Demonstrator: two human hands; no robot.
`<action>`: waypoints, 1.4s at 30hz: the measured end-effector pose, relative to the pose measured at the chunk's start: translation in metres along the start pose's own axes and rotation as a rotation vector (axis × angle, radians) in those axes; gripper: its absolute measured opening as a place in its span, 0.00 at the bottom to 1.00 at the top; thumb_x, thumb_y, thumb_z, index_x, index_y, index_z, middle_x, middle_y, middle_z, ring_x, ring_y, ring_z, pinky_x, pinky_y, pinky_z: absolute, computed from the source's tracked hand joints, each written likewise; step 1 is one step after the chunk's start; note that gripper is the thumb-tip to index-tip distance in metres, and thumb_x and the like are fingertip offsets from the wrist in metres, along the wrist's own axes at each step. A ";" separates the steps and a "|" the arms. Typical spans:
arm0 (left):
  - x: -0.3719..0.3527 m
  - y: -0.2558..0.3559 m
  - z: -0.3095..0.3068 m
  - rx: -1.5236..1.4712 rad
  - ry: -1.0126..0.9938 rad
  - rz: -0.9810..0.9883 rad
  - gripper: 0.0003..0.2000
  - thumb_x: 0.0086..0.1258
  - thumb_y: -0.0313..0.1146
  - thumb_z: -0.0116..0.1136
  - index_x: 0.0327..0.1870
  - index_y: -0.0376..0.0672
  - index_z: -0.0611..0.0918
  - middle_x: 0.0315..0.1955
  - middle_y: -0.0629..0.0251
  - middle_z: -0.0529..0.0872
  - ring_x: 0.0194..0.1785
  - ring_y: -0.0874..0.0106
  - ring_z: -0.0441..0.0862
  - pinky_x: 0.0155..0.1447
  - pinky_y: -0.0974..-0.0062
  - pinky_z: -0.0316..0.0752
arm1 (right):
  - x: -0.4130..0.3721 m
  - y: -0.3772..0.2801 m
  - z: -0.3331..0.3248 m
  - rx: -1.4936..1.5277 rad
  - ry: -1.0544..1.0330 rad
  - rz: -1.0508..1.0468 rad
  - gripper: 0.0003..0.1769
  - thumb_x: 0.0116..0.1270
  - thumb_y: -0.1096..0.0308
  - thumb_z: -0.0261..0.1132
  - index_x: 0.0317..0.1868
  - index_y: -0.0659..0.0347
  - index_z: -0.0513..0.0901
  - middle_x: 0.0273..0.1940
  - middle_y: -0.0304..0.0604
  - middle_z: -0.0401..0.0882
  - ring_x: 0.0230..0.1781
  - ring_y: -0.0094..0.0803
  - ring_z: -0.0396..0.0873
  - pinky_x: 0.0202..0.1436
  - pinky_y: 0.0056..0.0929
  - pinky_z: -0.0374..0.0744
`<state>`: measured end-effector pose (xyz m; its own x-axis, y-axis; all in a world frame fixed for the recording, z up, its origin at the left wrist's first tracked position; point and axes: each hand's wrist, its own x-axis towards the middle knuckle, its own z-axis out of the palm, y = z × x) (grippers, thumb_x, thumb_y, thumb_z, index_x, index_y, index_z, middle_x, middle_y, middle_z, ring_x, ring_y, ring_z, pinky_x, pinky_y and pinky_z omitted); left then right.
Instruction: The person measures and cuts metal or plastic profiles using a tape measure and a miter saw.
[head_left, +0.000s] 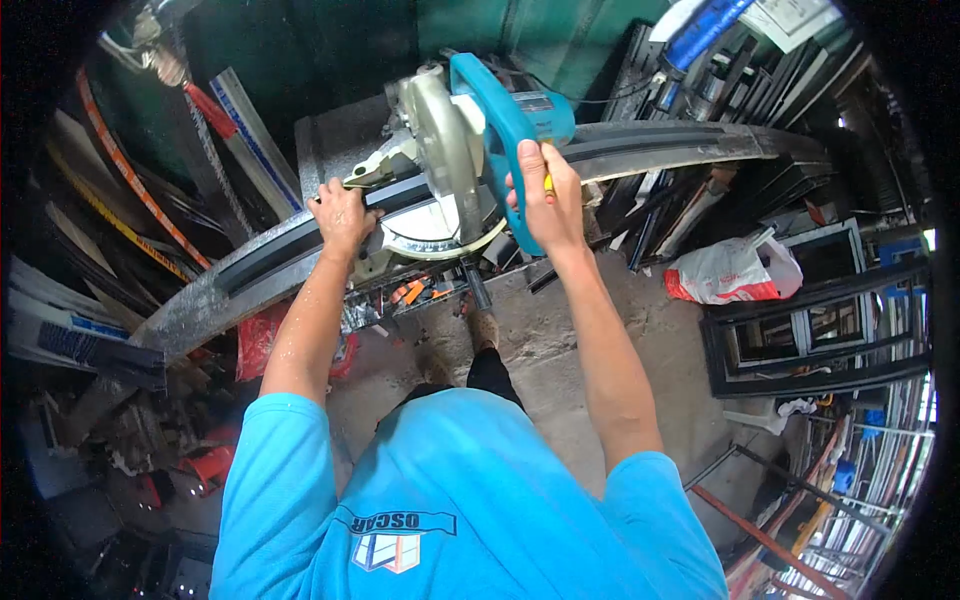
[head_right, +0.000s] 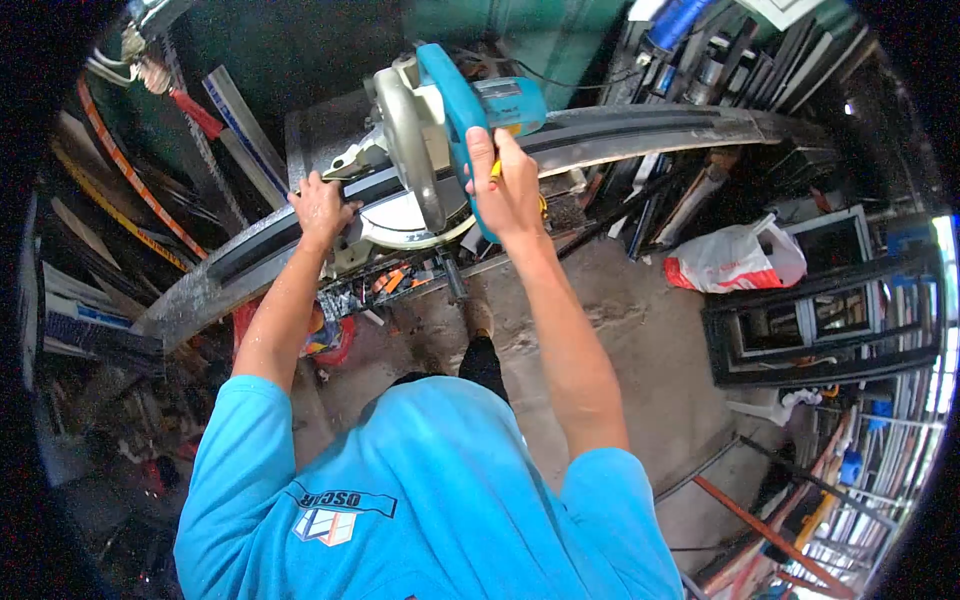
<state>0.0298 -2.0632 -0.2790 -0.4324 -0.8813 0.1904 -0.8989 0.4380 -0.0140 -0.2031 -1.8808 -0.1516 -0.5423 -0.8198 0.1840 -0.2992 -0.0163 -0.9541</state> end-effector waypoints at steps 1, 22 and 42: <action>-0.001 0.000 -0.001 0.009 -0.025 -0.009 0.24 0.51 0.55 0.77 0.44 0.51 0.91 0.50 0.59 0.79 0.60 0.56 0.74 0.59 0.48 0.68 | 0.000 0.005 0.000 -0.002 0.003 -0.008 0.26 0.80 0.44 0.55 0.44 0.63 0.79 0.28 0.39 0.80 0.23 0.21 0.79 0.27 0.22 0.76; -0.001 0.004 -0.005 0.087 -0.044 -0.002 0.26 0.51 0.58 0.77 0.46 0.49 0.91 0.50 0.59 0.79 0.61 0.56 0.75 0.61 0.48 0.67 | -0.001 0.032 0.000 -0.146 0.068 -0.121 0.29 0.79 0.44 0.56 0.40 0.67 0.79 0.24 0.43 0.82 0.21 0.26 0.82 0.26 0.27 0.79; -0.004 0.001 0.000 0.031 0.010 -0.005 0.26 0.51 0.58 0.77 0.45 0.49 0.91 0.51 0.59 0.79 0.62 0.56 0.74 0.64 0.43 0.65 | 0.073 -0.043 -0.003 -0.198 -0.079 -0.101 0.36 0.78 0.37 0.52 0.30 0.67 0.78 0.21 0.42 0.80 0.18 0.28 0.81 0.24 0.32 0.79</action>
<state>0.0303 -2.0596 -0.2800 -0.4277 -0.8814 0.2005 -0.9027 0.4281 -0.0432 -0.2324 -1.9383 -0.0968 -0.4407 -0.8621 0.2501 -0.5014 0.0053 -0.8652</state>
